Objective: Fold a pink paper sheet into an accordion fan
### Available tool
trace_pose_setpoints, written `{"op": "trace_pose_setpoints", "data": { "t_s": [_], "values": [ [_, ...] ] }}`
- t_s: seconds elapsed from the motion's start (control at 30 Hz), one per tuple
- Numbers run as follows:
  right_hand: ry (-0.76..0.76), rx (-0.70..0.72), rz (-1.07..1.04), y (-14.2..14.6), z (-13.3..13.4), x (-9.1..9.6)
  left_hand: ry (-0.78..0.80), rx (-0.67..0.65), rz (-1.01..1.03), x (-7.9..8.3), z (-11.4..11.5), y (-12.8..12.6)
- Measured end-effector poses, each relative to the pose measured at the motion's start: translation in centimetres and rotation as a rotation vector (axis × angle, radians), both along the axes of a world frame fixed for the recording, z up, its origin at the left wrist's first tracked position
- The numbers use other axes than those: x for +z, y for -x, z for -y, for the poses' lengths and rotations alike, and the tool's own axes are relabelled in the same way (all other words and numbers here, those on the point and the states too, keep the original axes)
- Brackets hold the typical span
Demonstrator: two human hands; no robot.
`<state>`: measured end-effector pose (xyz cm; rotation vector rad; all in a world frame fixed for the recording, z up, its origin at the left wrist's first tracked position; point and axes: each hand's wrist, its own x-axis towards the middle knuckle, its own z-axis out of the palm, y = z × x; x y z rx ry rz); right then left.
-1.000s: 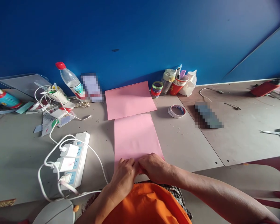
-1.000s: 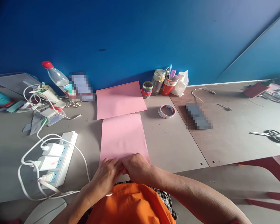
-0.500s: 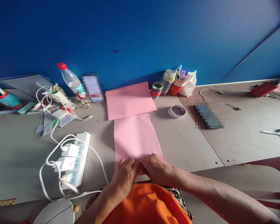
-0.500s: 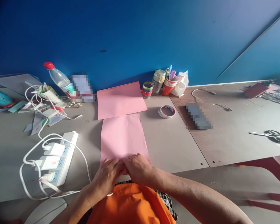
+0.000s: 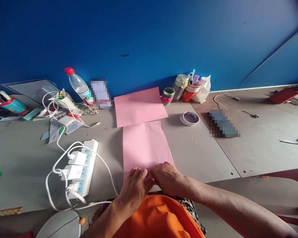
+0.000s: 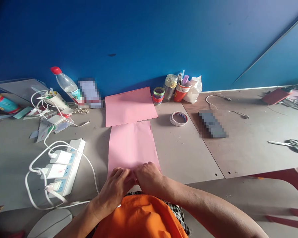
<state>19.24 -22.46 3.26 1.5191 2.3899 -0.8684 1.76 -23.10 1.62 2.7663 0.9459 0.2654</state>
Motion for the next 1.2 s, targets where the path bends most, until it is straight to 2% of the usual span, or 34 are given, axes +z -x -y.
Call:
{"op": "trace_pose_setpoints", "data": {
  "t_s": [0.17, 0.5, 0.63, 0.8, 1.0, 1.2],
  "values": [
    [-0.003, 0.037, 0.0, -0.4, -0.1, -0.3, -0.166, -0.049, 0.036, -0.4, 0.4, 0.3],
    [-0.031, 0.046, 0.005, -0.5, -0.2, -0.8, -0.261, -0.047, -0.099, -1.6, 2.2, 2.5],
    [-0.029, 0.056, 0.01, -0.6, -0.2, -0.6, -0.34, 0.005, -0.128, -1.8, 2.9, 3.2],
    [-0.037, 0.078, 0.02, -0.5, -0.2, -0.6, -0.453, 0.067, -0.162, -1.8, 4.4, 2.6],
    [-0.065, 0.095, 0.042, -0.5, -0.1, -1.1, -0.462, 0.216, -0.151, -2.7, 6.5, 1.2],
    [-0.07, 0.089, 0.019, -0.6, -0.1, -1.7, -0.432, 0.265, -0.091, -3.0, 7.0, 0.3]
  ]
}}
